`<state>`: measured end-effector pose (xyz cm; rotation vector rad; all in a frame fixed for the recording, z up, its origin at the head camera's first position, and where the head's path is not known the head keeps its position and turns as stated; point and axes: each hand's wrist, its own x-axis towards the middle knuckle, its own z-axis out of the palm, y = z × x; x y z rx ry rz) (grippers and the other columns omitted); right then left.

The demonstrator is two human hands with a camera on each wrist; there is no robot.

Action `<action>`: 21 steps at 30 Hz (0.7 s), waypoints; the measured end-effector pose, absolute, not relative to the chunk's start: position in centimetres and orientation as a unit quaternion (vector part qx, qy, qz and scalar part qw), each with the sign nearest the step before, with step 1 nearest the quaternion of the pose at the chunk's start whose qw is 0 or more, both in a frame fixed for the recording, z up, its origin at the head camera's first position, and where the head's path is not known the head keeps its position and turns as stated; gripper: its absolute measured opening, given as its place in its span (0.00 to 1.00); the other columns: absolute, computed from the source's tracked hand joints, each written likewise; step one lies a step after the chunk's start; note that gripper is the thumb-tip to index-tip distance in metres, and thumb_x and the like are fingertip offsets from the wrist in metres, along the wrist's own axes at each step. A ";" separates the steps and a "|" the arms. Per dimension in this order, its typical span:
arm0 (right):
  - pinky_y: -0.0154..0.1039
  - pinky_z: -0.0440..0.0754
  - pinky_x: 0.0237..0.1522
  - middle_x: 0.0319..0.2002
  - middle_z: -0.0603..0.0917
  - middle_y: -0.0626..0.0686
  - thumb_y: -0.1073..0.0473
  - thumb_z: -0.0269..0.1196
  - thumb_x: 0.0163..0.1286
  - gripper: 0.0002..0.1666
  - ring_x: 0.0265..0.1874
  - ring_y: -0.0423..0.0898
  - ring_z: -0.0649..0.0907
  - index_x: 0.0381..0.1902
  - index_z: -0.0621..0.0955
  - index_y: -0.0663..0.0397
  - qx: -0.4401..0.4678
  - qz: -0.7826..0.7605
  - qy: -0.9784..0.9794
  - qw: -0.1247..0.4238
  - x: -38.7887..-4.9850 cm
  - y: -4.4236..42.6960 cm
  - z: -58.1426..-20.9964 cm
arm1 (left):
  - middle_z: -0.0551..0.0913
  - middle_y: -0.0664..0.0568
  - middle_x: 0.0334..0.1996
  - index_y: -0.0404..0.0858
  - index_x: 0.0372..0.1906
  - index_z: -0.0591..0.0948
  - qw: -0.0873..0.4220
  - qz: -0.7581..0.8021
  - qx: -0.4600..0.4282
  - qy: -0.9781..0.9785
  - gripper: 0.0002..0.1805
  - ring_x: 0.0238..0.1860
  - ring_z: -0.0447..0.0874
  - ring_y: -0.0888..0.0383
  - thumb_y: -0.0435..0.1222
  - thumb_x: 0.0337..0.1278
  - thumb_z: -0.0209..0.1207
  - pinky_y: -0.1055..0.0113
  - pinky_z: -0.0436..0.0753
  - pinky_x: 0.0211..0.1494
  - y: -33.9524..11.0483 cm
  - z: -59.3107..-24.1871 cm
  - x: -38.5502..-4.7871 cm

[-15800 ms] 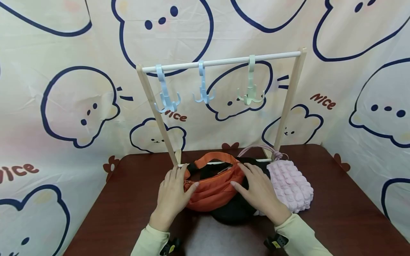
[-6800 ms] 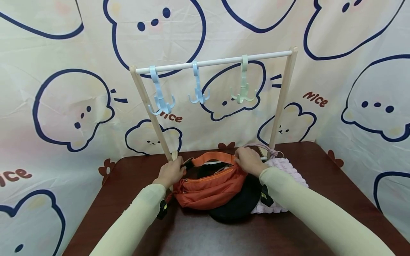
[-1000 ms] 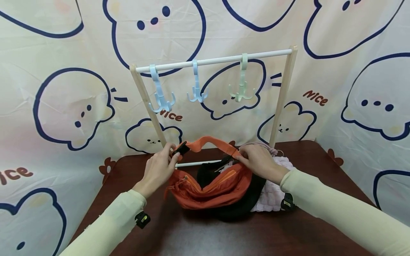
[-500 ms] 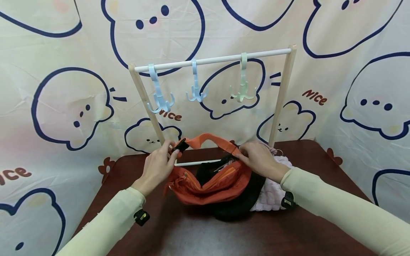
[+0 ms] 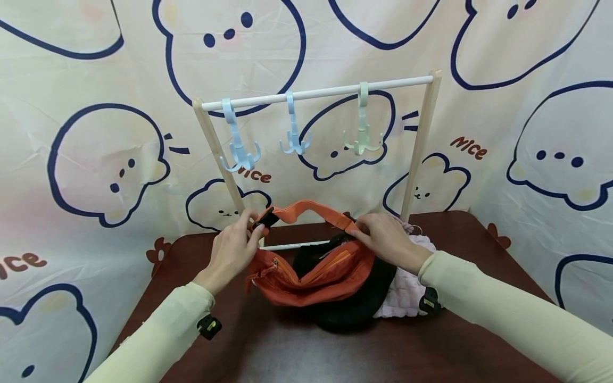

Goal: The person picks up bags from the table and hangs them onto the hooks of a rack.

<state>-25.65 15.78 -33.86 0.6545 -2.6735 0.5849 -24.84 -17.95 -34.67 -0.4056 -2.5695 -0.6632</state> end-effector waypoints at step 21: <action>0.35 0.70 0.25 0.19 0.80 0.46 0.52 0.67 0.71 0.12 0.20 0.39 0.74 0.30 0.85 0.51 0.219 0.225 -0.935 0.166 -25.7 15.4 -33.7 | 0.85 0.48 0.33 0.43 0.55 0.76 0.237 -0.243 -0.133 -0.931 0.13 0.18 0.70 0.58 0.43 0.73 0.57 0.64 0.67 0.22 -18.6 -34.3 -24.6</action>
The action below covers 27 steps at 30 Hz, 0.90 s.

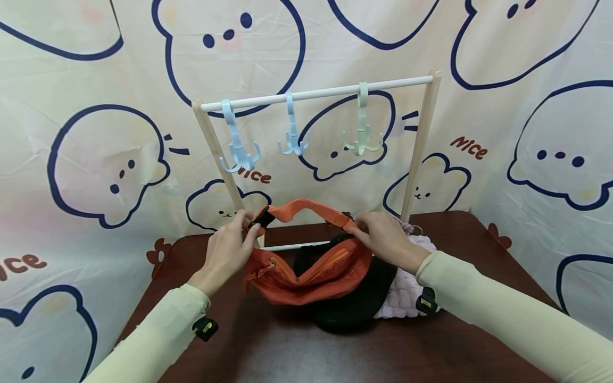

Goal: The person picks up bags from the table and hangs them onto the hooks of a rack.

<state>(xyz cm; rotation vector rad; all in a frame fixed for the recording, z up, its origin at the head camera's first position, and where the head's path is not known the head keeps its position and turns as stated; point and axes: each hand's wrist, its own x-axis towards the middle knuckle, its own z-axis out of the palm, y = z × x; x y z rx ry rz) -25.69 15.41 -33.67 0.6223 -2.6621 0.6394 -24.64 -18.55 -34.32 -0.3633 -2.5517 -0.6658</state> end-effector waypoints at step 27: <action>0.36 0.70 0.22 0.20 0.80 0.47 0.54 0.65 0.72 0.10 0.19 0.41 0.73 0.33 0.86 0.53 0.208 0.242 -0.932 0.171 -26.1 15.5 -32.8 | 0.84 0.45 0.32 0.38 0.55 0.76 0.230 -0.265 -0.123 -0.928 0.15 0.19 0.73 0.58 0.42 0.73 0.56 0.64 0.69 0.23 -19.1 -33.6 -24.5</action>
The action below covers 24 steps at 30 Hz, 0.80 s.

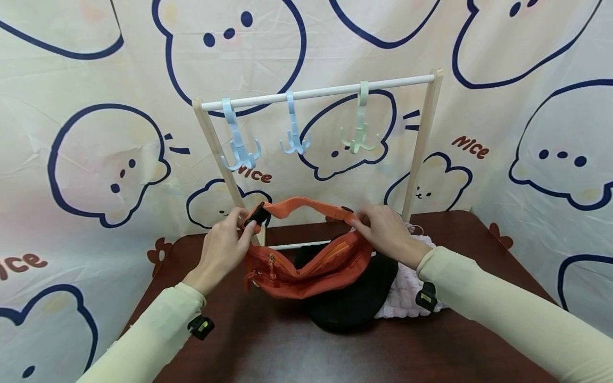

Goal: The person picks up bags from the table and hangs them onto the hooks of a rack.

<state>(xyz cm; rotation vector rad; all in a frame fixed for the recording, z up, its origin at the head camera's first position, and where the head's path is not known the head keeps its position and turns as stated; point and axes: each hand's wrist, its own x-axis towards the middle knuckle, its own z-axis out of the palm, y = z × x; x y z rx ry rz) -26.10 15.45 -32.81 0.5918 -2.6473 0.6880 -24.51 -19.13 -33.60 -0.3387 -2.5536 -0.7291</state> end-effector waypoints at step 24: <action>0.36 0.69 0.21 0.18 0.79 0.47 0.55 0.65 0.72 0.11 0.17 0.40 0.73 0.30 0.85 0.52 0.215 0.249 -0.930 0.163 -26.0 14.8 -32.6 | 0.87 0.43 0.34 0.36 0.56 0.79 0.231 -0.262 -0.120 -0.929 0.17 0.24 0.79 0.55 0.42 0.73 0.57 0.64 0.73 0.26 -19.7 -33.2 -24.1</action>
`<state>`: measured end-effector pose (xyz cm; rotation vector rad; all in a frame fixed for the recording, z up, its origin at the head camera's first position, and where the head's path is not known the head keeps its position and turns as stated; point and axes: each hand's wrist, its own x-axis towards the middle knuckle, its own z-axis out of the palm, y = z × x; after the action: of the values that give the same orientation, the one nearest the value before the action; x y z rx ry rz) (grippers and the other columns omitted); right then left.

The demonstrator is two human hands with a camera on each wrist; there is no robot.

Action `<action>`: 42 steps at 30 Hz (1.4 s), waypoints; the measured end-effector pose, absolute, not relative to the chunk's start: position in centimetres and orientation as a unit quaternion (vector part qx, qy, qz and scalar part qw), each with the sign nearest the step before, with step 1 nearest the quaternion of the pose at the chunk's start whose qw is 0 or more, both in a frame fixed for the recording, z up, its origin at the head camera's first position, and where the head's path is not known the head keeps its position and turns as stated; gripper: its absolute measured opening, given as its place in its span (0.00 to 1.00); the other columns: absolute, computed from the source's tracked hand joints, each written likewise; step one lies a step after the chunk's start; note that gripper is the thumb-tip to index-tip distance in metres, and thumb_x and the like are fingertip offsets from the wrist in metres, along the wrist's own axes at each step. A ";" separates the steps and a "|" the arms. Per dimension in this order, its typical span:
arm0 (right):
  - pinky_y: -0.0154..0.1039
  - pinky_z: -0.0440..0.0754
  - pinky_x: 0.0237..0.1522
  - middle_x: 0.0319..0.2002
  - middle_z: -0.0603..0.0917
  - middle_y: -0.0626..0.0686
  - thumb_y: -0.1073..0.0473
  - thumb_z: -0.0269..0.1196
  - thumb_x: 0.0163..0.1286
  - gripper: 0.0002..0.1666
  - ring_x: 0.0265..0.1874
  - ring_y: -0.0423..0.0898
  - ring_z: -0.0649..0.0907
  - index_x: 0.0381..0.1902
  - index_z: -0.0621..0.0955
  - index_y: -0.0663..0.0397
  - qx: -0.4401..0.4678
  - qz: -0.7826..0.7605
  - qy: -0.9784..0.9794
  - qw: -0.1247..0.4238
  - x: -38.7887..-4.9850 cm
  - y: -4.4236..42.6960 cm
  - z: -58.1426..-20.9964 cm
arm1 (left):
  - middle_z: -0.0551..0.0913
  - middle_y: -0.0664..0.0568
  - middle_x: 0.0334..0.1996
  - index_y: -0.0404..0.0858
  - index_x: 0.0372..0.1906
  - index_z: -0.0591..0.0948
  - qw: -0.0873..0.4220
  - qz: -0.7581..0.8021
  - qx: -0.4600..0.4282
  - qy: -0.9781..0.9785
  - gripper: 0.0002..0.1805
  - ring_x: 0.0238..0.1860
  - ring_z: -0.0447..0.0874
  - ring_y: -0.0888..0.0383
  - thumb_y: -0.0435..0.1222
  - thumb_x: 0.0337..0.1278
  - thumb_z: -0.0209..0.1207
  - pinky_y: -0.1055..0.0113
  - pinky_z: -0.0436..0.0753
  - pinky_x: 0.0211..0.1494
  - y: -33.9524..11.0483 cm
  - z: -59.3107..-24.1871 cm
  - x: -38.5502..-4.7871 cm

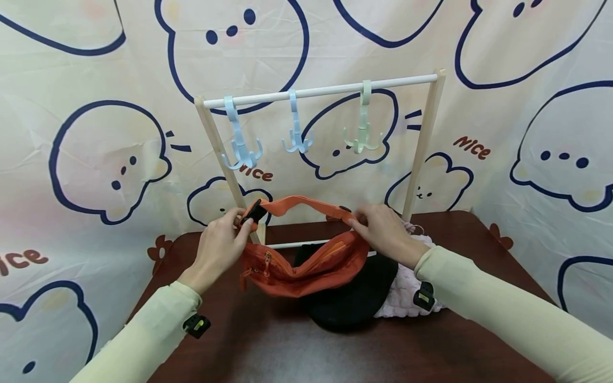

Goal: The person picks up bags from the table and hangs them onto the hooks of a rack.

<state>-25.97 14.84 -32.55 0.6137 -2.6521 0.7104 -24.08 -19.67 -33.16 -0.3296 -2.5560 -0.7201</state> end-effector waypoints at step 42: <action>0.35 0.76 0.25 0.24 0.86 0.50 0.56 0.65 0.72 0.10 0.21 0.40 0.79 0.32 0.87 0.54 0.219 0.316 -0.908 0.166 -25.7 14.3 -31.4 | 0.86 0.43 0.32 0.34 0.53 0.81 0.266 -0.268 -0.136 -0.916 0.15 0.23 0.79 0.56 0.41 0.73 0.56 0.66 0.72 0.25 -19.9 -31.3 -23.1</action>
<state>-25.68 14.26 -31.36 0.6249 -2.5863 0.9003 -23.06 -19.92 -31.31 -0.3663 -2.4740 -0.7240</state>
